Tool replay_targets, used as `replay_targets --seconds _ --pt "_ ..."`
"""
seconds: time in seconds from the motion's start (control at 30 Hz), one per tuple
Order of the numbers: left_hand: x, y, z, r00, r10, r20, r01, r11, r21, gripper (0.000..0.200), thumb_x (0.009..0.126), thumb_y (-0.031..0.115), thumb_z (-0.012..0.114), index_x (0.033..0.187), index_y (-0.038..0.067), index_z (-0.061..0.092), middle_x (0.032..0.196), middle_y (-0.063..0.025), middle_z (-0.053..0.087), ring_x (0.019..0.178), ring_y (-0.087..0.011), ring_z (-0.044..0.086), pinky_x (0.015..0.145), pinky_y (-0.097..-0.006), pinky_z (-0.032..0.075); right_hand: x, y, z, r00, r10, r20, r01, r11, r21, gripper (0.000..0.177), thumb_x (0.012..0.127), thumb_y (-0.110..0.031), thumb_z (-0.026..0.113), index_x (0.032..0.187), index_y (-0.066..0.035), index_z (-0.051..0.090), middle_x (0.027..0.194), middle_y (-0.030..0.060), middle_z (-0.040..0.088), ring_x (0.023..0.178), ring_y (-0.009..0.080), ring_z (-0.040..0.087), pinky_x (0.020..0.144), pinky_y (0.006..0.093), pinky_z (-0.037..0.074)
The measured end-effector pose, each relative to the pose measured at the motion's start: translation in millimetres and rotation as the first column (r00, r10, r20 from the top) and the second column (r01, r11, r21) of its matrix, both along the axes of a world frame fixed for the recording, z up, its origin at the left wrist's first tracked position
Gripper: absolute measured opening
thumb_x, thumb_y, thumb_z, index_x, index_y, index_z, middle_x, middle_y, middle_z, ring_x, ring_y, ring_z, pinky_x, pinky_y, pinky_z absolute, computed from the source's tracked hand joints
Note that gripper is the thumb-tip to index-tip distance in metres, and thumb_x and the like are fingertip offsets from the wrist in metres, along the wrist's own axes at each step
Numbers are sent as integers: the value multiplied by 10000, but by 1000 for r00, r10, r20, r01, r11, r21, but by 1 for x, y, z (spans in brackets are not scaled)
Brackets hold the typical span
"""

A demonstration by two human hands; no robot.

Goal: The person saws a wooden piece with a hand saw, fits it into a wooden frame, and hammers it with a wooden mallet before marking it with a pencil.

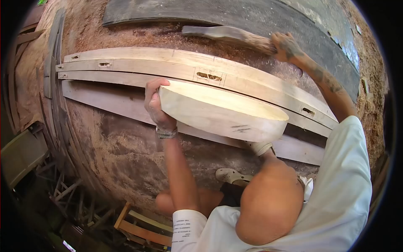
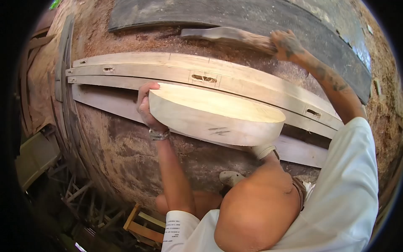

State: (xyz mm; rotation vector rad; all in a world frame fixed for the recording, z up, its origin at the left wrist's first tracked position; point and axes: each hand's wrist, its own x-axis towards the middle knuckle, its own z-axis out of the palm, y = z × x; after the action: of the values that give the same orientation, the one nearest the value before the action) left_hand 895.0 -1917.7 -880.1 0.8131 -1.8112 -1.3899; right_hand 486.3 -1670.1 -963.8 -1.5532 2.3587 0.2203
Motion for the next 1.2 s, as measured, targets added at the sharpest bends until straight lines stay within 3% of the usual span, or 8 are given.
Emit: replay_targets --seconds 0.2,0.4,0.5,0.63,0.83,0.97,1.07,1.2 --pt "-4 -10 48 951 -206 231 227 971 -70 423 913 255 358 1001 -29 658 1053 -154 657 1010 -256 590 931 -375 447 11 52 -20 995 14 -103 -41 964 -264 479 777 -168 818 1180 -50 587 1131 173 641 1108 356 635 978 476 452" --pt "-47 12 94 890 -361 278 397 914 -81 474 982 301 389 839 -40 686 852 -173 685 847 -285 639 824 -390 482 36 -13 -42 959 -255 122 275 944 -181 702 753 -163 852 1362 -79 513 1211 140 628 1194 319 608 1061 479 449" --pt "-57 22 107 854 -361 374 436 890 -135 507 1011 319 379 828 -41 685 838 -163 684 828 -272 634 802 -381 476 22 -10 -29 984 -121 129 147 966 -212 303 884 -244 664 1087 -19 670 1100 208 687 1056 386 677 890 474 572" --pt "-44 22 91 883 -347 317 401 907 -125 564 1059 356 345 850 -38 690 833 -119 683 797 -222 616 774 -352 461 36 35 -4 985 -99 144 156 868 -471 239 762 -188 702 929 -31 634 937 193 639 897 403 667 750 504 566" --pt "-54 23 110 944 -251 213 286 945 -157 368 1074 249 485 976 -31 702 878 -111 716 835 -180 643 825 -305 491 78 93 168 953 -298 45 247 685 -686 360 756 -268 826 946 -20 648 807 158 624 752 361 665 677 458 541" --pt "-99 63 150 826 -560 62 562 810 -167 438 1064 355 573 1303 -11 604 1194 -162 702 1092 -202 677 926 -331 546 160 99 298 781 -472 409 607 419 -676 575 744 -339 891 1154 1 674 982 157 727 859 250 711 760 396 570" --pt "-115 115 192 640 -707 -302 765 623 163 550 986 425 692 1317 -3 591 1237 -191 689 1157 -252 674 913 -351 562 207 89 341 759 -382 527 643 312 -699 689 754 -434 909 1209 17 658 1031 173 737 907 242 713 793 390 575" --pt "-103 138 228 688 -631 -358 689 723 49 644 960 582 683 1187 -21 685 1053 -101 751 939 -197 698 834 -327 532 270 112 447 976 -156 153 216 797 -564 484 859 -308 824 1207 -8 669 1019 185 714 922 297 699 777 421 568"
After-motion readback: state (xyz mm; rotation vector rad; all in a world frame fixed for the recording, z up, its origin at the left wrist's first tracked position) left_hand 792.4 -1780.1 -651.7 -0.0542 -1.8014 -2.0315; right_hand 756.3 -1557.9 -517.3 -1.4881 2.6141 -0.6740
